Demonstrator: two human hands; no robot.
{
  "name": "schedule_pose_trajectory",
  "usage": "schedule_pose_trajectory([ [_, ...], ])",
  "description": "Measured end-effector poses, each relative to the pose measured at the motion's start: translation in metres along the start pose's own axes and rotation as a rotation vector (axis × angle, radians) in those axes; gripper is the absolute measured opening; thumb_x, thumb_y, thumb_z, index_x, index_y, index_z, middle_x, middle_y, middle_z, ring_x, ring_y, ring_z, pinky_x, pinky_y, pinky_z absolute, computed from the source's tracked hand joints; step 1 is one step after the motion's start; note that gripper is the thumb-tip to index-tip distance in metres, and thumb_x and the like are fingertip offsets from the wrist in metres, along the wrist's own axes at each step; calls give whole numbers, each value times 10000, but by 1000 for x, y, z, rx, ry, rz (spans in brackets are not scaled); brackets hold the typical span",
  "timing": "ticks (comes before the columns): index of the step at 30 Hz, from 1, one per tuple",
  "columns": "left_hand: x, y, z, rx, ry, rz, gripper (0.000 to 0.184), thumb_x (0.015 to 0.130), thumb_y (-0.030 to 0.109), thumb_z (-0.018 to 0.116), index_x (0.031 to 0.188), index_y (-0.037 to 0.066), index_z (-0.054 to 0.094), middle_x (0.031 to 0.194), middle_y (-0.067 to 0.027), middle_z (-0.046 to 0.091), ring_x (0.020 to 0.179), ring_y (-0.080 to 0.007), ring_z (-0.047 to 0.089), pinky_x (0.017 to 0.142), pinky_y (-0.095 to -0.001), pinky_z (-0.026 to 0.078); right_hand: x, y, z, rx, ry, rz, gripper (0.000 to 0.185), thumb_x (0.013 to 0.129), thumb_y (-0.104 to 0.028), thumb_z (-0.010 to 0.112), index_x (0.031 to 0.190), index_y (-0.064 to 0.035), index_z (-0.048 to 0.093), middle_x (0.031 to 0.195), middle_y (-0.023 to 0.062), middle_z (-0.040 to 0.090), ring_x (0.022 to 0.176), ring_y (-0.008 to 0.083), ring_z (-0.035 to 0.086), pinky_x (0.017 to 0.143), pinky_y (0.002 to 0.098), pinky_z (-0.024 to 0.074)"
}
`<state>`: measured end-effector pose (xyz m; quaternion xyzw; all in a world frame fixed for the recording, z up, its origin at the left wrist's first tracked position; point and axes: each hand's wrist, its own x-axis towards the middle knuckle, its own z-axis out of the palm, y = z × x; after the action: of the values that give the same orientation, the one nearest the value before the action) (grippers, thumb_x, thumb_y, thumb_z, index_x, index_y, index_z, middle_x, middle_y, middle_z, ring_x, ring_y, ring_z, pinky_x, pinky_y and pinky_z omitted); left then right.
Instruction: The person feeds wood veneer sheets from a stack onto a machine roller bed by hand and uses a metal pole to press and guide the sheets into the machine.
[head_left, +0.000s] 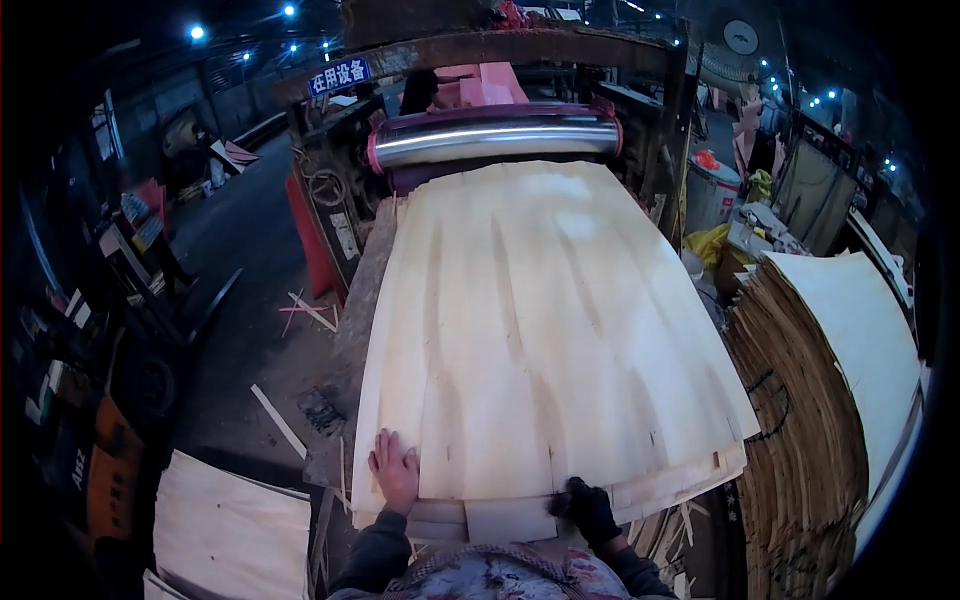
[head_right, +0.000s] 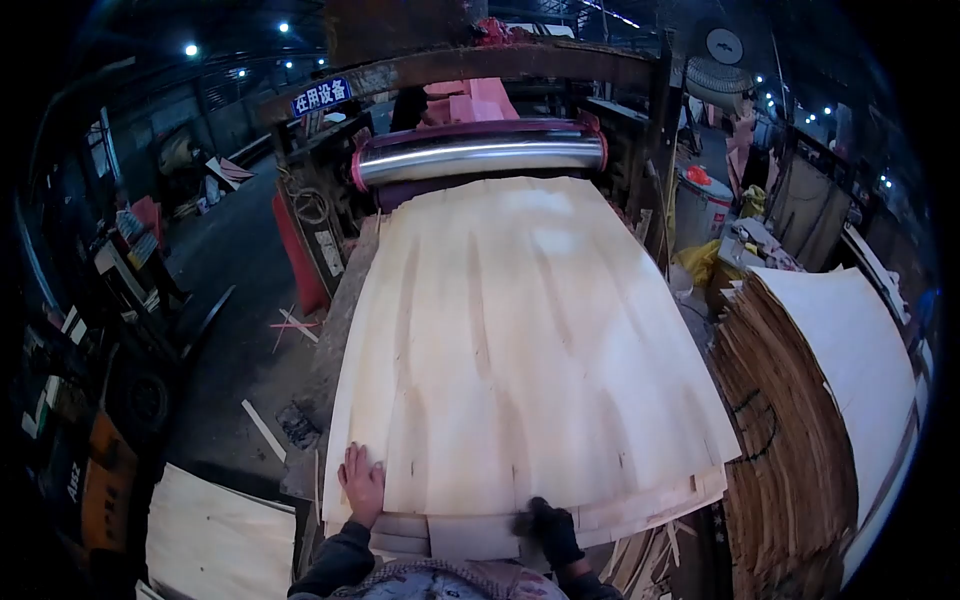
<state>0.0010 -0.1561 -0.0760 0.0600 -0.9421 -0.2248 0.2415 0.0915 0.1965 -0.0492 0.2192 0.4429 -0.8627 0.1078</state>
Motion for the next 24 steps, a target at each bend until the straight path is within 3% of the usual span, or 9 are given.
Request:
schedule_pose_trajectory([
  [3, 0, 1, -1, -3, 8, -2, 496, 851, 216, 579, 1297, 33, 465, 1412, -157, 389, 1340, -301, 306, 1082, -503, 195, 2, 0, 2, -57, 68, 8, 290, 947, -205, 491, 726, -26, 546, 662, 90, 559, 645, 225, 577, 699, 401, 504],
  [6, -1, 1, -3, -9, 9, 4, 493, 851, 213, 578, 1295, 31, 467, 1412, -154, 390, 1342, -299, 303, 1084, -503, 191, 28, 25, -30, -381, -58, -189, 288, 949, -202, 487, 729, -24, 539, 645, 77, 536, 623, 216, 556, 698, 399, 502],
  [9, -1, 2, -5, -27, 6, -5, 489, 848, 209, 579, 1288, 28, 468, 1410, -158, 391, 1342, -298, 300, 1085, -502, 187, 11, 11, -10, -302, -31, -163, 277, 945, -197, 493, 732, -25, 535, 635, 66, 522, 607, 211, 542, 695, 396, 501],
  [11, -1, 3, -5, -31, 2, -6, 488, 845, 206, 581, 1284, 27, 468, 1412, -160, 385, 1341, -299, 300, 1085, -502, 186, 0, -1, 5, 32, 59, 31, 261, 939, -188, 502, 735, -29, 536, 644, 68, 526, 621, 212, 548, 687, 391, 500],
  [13, 0, 3, -4, -32, -9, 2, 486, 843, 204, 582, 1280, 26, 468, 1415, -161, 380, 1340, -299, 301, 1085, -502, 185, -2, -4, 4, 15, 12, -15, 248, 933, -179, 511, 735, -31, 536, 660, 66, 530, 637, 207, 552, 692, 382, 501],
  [15, -1, 1, -3, -23, -23, -23, 486, 839, 198, 581, 1278, 25, 467, 1423, -165, 366, 1337, -301, 303, 1085, -504, 185, 12, 12, -18, -169, -116, -93, 190, 915, -221, 516, 892, -39, 563, 712, 117, 635, 680, 257, 650, 661, 376, 534],
  [19, 0, 1, -2, -23, -37, -22, 487, 838, 194, 578, 1282, 29, 465, 1427, -159, 360, 1336, -303, 303, 1085, -506, 185, 56, 58, -65, -597, -110, -343, 200, 876, -274, 561, 883, -74, 561, 717, 112, 637, 681, 284, 651, 644, 379, 525],
  [22, -1, 2, -4, -20, -34, -23, 485, 841, 192, 570, 1285, 31, 462, 1426, -156, 364, 1336, -307, 303, 1085, -507, 185, 14, 17, -22, -724, -117, -428, 250, 969, -156, 407, 763, -59, 510, 667, 46, 547, 619, 154, 521, 606, 331, 457],
  [24, -2, 1, -2, -16, -22, -18, 484, 845, 194, 563, 1288, 29, 459, 1423, -152, 370, 1332, -309, 309, 1085, -507, 187, 0, 2, -9, -1072, -89, -530, 233, 964, -131, 399, 772, -60, 511, 661, 38, 545, 627, 129, 515, 611, 310, 458],
])
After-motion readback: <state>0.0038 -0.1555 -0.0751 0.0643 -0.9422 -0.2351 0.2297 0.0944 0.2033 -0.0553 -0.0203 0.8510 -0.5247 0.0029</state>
